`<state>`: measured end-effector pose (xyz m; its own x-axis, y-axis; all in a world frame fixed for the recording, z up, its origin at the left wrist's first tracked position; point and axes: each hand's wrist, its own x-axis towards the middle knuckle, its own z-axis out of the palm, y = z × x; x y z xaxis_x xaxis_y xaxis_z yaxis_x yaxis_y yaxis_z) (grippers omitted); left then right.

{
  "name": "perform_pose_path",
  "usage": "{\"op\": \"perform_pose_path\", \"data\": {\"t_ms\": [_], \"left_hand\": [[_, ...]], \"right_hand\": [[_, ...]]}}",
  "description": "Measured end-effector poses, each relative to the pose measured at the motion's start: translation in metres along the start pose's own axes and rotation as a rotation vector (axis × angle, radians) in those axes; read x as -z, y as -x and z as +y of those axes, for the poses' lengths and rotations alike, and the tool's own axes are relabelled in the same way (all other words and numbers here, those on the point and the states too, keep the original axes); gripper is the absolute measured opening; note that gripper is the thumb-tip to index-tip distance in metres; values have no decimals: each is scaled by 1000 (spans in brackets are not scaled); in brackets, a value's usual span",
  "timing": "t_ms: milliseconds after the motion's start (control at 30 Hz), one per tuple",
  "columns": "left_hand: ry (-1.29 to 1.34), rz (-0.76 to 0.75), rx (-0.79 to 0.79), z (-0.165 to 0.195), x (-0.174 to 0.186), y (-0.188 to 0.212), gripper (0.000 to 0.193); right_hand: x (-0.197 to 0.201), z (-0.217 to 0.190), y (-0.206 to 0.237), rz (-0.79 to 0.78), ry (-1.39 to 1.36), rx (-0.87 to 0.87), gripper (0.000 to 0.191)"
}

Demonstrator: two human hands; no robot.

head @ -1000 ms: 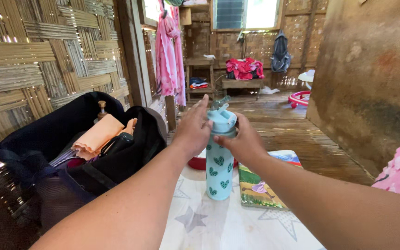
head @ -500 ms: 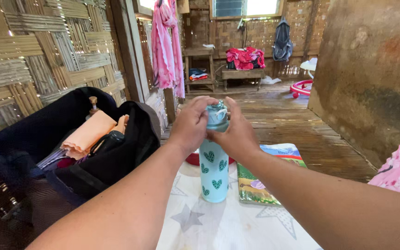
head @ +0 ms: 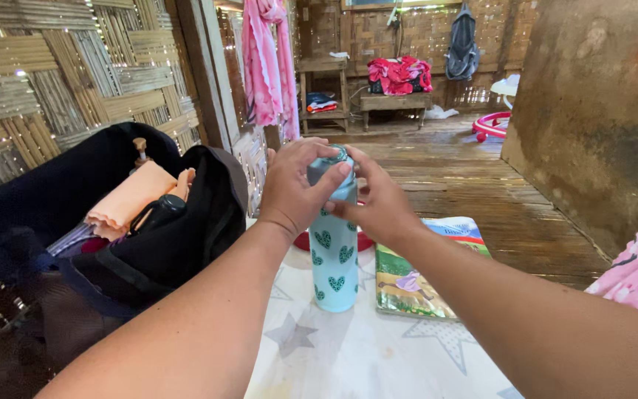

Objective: The person takes items out of a backpack on a bed, including a water bottle, an umbrella, a cloth, a small checkered pouch, and a notebook, and places them on the bed. They open the pouch, handle a bottle of lotion, and arrange the items on the bedding.

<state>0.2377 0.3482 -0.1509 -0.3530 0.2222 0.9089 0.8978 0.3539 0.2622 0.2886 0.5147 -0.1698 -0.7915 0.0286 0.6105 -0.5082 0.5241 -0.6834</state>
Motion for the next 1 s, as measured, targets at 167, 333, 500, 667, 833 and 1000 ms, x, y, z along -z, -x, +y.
{"op": "perform_pose_path", "data": {"t_ms": [167,333,500,667,833,1000], "left_hand": [[-36,17,-20,2,-14,0,27],[-47,47,12,6,-32,4,24],[13,72,52,18,-39,3,21],[248,64,229,31,-43,1,22],[189,140,211,33,-49,14,31],[80,107,100,23,-57,11,42]], "right_hand": [[23,29,-6,-185,-501,71,58],[35,36,-14,-55,-333,85,38],[43,30,-15,-15,-303,64,33],[47,30,-14,8,-277,35,33],[43,34,-9,-4,-260,66,34],[36,30,-15,-50,-350,148,49]]}}
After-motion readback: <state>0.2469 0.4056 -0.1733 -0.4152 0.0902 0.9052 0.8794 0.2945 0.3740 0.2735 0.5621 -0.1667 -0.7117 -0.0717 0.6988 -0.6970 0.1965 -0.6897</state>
